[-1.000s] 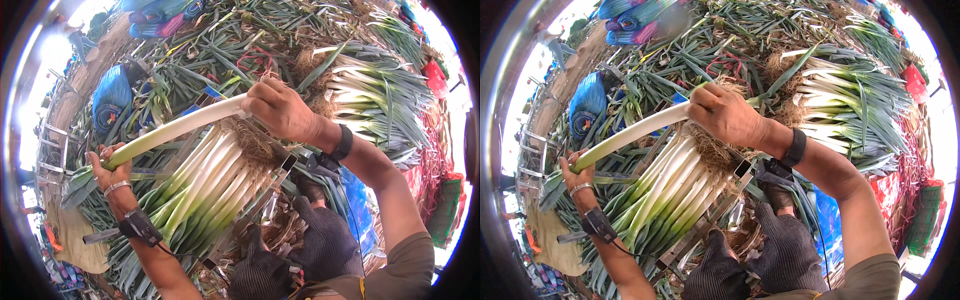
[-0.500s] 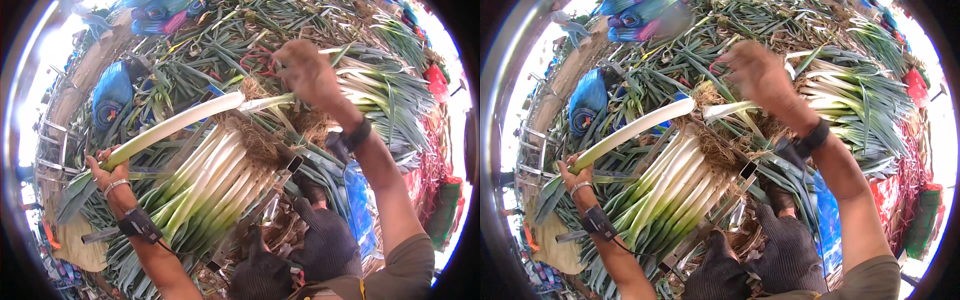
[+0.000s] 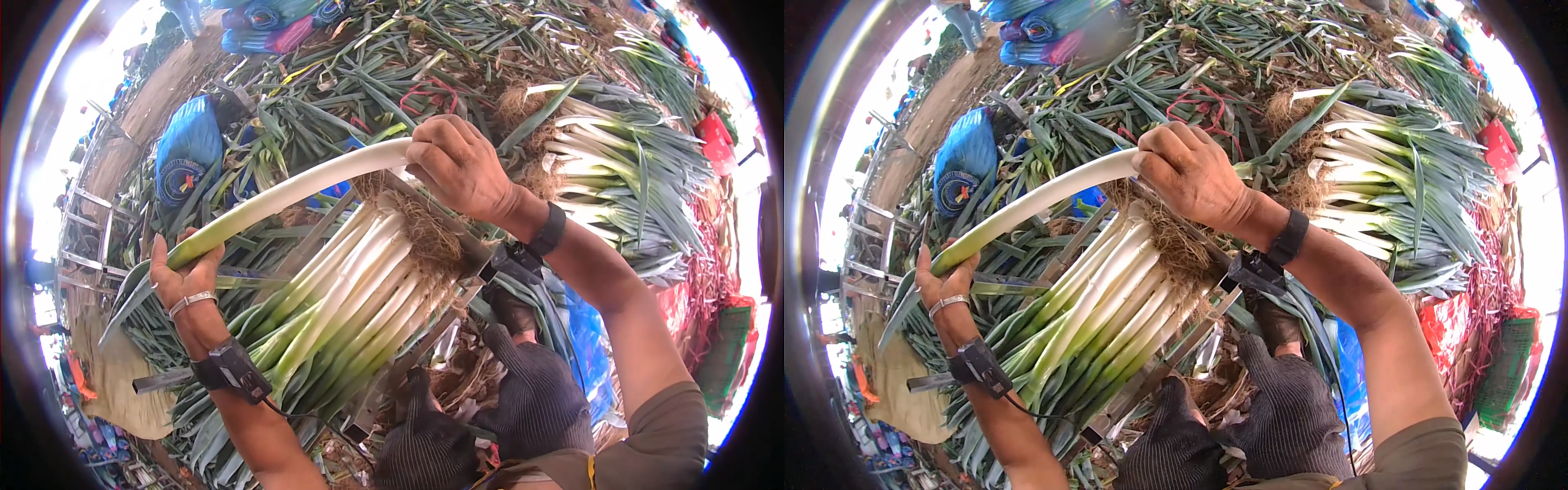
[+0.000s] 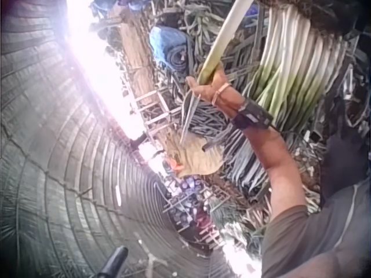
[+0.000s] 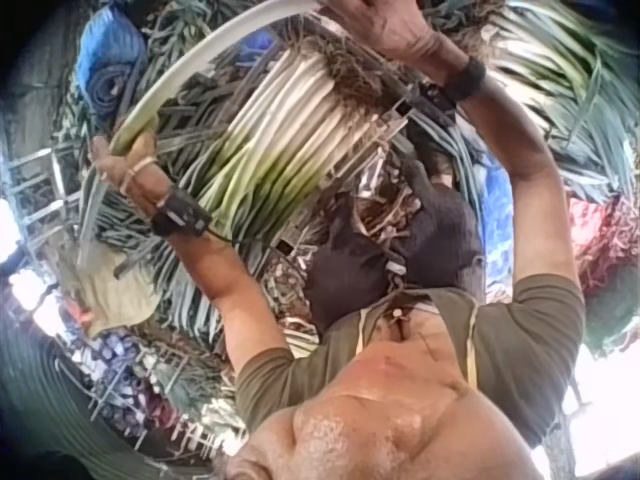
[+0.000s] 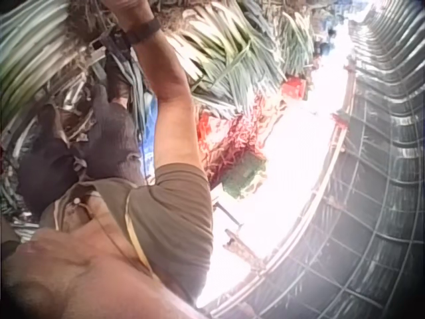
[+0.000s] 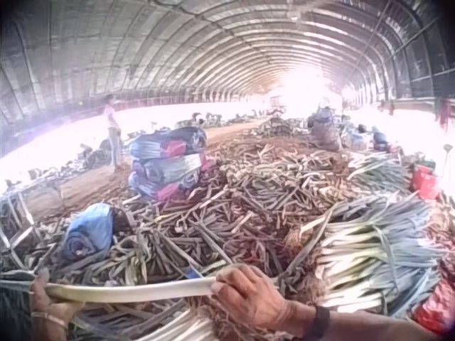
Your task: Cleaning and trimming leeks using a mounted manual blade and hand stripping roots/outer leaves.
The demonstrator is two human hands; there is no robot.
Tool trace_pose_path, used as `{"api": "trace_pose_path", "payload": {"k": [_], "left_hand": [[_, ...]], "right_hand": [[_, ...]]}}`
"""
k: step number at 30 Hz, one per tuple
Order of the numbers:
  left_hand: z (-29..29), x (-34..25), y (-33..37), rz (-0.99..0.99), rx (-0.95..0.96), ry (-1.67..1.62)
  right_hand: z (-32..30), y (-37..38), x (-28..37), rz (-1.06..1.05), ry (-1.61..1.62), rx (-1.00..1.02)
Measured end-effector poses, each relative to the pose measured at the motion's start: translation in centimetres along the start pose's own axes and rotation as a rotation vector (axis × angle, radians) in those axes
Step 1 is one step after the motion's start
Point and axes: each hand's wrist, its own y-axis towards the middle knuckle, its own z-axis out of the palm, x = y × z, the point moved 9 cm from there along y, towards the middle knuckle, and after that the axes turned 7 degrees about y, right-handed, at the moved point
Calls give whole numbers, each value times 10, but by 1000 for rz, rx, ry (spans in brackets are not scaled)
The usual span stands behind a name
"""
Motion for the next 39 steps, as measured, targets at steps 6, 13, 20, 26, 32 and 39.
{"api": "trace_pose_path", "payload": {"k": [6,13,20,26,32,39], "left_hand": [[3,5,6,32,141,82],[35,19,-17,49,631,-167],[56,5,-72,150,931,-158],[9,-56,-94,457,852,-66],[-27,-55,-108,448,741,-107],[-33,-80,-132,325,905,-217]], "right_hand": [[2,-3,-25,55,76,9],[18,37,23,161,223,246],[62,20,59,261,366,429],[41,40,76,124,249,190],[47,51,126,26,354,181],[94,37,127,472,1124,860]]}}
